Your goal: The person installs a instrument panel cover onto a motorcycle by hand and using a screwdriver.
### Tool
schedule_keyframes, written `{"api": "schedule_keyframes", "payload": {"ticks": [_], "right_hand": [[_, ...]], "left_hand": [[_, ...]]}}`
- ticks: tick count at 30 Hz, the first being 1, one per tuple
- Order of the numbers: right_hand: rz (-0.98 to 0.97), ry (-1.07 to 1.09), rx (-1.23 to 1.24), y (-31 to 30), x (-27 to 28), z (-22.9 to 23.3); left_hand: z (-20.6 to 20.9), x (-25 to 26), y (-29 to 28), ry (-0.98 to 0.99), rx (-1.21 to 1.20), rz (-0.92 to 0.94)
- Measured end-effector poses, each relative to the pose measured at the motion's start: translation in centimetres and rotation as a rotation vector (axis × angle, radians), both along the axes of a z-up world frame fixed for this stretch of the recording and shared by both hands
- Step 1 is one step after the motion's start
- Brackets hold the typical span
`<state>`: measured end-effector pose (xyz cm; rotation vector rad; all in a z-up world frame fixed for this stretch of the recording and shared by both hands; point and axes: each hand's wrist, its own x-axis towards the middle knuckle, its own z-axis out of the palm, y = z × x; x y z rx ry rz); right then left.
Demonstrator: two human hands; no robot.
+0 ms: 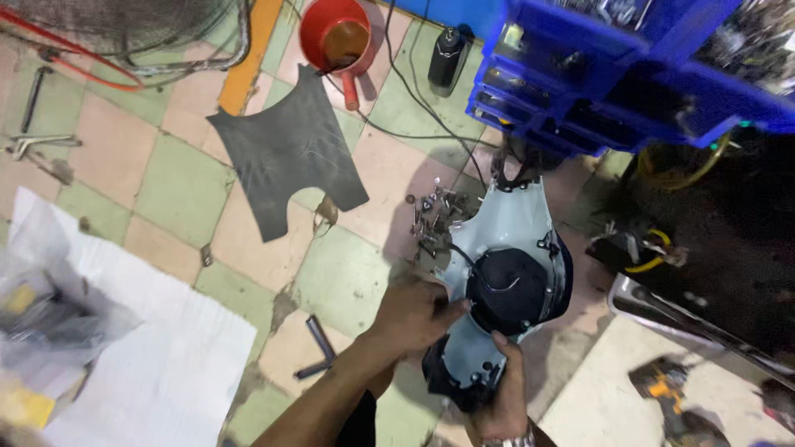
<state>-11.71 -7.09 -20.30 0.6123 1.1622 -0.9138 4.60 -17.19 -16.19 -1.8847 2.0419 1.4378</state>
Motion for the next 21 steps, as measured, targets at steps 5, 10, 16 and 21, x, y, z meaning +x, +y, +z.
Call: {"api": "schedule_keyframes", "payload": {"ticks": [5, 10, 16, 21], "right_hand": [[0.078, 0.026, 0.027, -4.5, 0.1, 0.3], [0.044, 0.042, 0.012, -7.5, 1.0, 0.9], [0.133, 0.125, 0.003, -7.9, 0.0, -1.5], [0.168, 0.147, -0.078, -7.4, -1.0, -4.4]], "left_hand": [[-1.5, 2.0, -3.3, 0.121, 0.021, -0.115], [-1.7, 1.3, -5.5, -0.028, -0.094, -0.110], [0.4, 0.5, -6.4, -0.076, -0.017, -0.053], [1.0, 0.5, -7.3, 0.224, -0.566, 0.011]]}}
